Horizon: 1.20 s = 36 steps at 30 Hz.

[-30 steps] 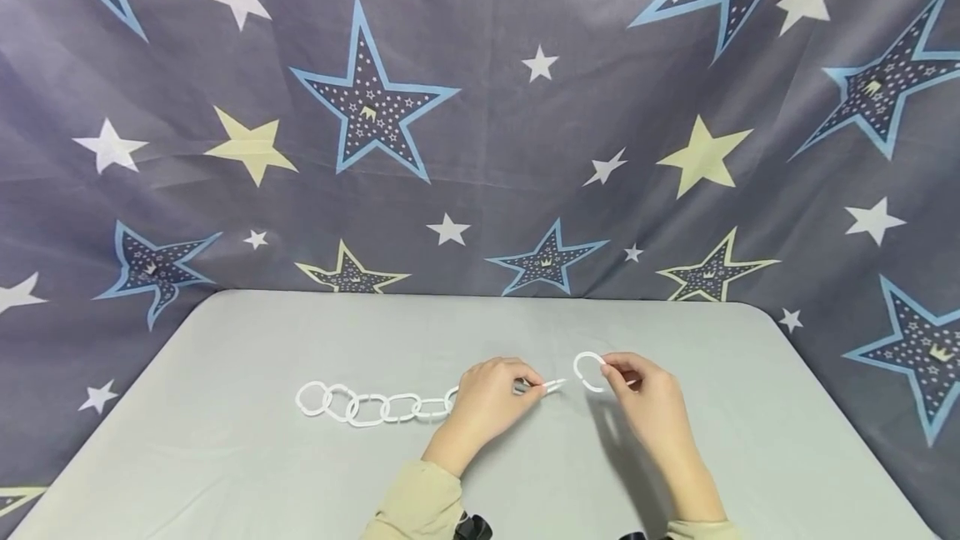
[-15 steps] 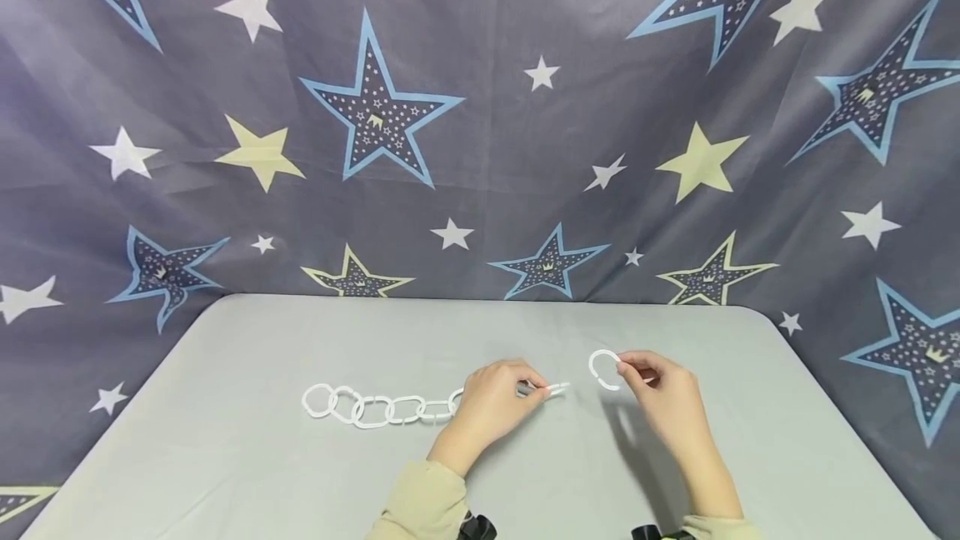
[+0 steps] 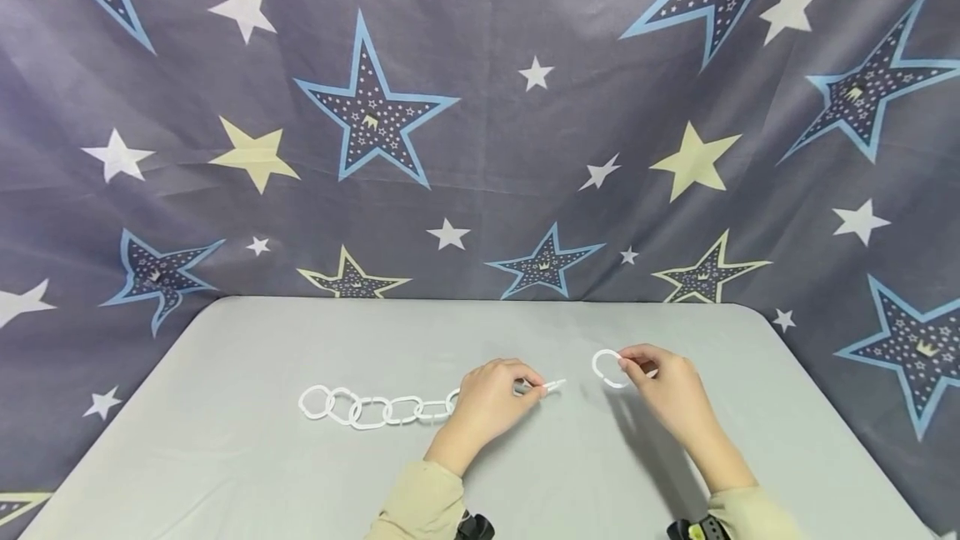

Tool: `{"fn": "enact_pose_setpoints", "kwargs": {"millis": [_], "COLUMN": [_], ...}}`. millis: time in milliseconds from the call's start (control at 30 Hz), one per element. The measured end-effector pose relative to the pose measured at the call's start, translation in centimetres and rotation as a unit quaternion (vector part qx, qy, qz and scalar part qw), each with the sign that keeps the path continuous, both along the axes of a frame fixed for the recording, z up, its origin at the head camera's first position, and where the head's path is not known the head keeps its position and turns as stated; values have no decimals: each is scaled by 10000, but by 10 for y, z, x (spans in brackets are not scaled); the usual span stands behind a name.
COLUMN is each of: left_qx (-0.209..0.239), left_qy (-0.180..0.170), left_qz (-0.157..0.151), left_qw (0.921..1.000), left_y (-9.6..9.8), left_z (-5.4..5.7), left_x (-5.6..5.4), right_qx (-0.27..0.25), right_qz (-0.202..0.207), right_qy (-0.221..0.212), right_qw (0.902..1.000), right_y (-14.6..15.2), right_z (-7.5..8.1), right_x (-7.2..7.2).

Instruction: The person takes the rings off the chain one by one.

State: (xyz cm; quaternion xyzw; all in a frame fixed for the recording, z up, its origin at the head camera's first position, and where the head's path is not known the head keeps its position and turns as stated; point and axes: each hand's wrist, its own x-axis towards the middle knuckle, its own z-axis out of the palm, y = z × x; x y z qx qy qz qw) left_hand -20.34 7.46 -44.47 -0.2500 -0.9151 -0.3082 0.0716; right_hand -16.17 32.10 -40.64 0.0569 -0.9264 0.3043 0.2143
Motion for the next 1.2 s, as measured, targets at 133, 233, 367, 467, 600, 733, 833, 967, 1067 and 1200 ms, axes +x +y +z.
{"fn": "enact_pose_setpoints", "kwargs": {"millis": [133, 233, 367, 467, 600, 733, 833, 967, 1067, 1200], "left_qx": [-21, -28, -22, -5, -25, -61, -69, -73, -68, -82], "left_qy": [40, 85, 106, 85, -6, -54, -43, -8, 48, 76], "left_qz": [-16, -23, -33, -29, -35, -54, -57, -58, -63, -45], "left_qw": [10000, 10000, 9999, 10000, 10000, 10000, 10000, 10000, 9999, 9999], "left_y": [0, 0, 0, -1, -2, -2, 0, 0, 1, 2], "left_z": [1, 1, 2, 3, 3, 2, 1, 1, 1, 0], "left_x": [0, 0, -1, -1, 1, 4, 4, 3, 2, 2], "right_qx": [65, 41, -120, -236, -360, -456, -430, -414, -480, -585], "right_qz": [105, 160, 238, 227, 244, 272, 231, 246, 282, 271], "right_qy": [-91, -198, -405, -594, -843, -965, -956, -896, -888, -1033], "right_qw": [9999, 9997, 9988, 9977, 9955, 9939, 9942, 9948, 9945, 9926], "right_y": [9, 16, 25, 29, 31, 33, 36, 38, 38, 38], "right_z": [1, 2, 2, 1, -4, -12, -17, -23, -26, -30], "right_x": [-7, -13, -22, -30, -38, -43, -48, -57, -64, -70]}}
